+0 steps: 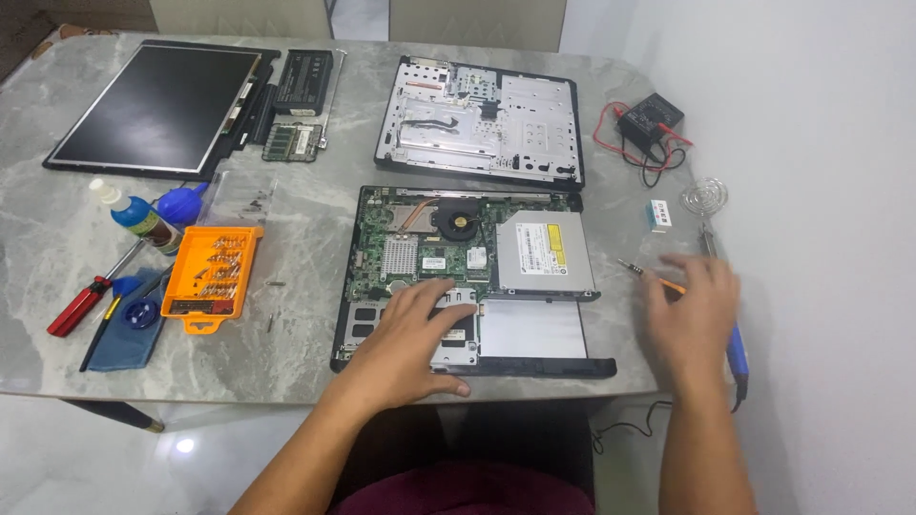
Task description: The person is disassembling a laptop by removing the battery and then using a screwdriver to remove the optical drive.
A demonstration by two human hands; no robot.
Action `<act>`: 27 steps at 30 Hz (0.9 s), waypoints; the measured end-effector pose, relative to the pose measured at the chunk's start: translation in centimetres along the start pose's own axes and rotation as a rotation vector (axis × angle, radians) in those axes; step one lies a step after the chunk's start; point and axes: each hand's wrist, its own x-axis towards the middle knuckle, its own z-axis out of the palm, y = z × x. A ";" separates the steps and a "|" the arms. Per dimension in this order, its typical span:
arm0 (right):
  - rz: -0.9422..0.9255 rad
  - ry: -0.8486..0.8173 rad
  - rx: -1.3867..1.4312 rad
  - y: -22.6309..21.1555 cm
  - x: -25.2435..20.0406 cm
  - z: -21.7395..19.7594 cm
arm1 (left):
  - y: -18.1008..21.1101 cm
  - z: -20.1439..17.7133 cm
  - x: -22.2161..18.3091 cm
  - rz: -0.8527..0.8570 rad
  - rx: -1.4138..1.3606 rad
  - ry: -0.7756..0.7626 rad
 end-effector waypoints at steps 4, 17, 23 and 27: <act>0.032 -0.128 -0.359 2.5 0.9 0.8 | -2.2 1.3 0.3 -0.006 -0.017 -0.031; 0.155 -0.186 0.220 -0.9 -1.3 -0.3 | -3.0 -2.6 -0.8 -0.100 -0.408 0.134; -0.028 -0.288 0.360 -5.4 -2.9 -1.7 | -5.7 -4.5 -1.2 -0.206 -0.577 0.592; 0.022 -0.304 0.473 -8.6 -5.6 -0.9 | -4.2 -2.5 -1.6 -0.419 -0.640 0.793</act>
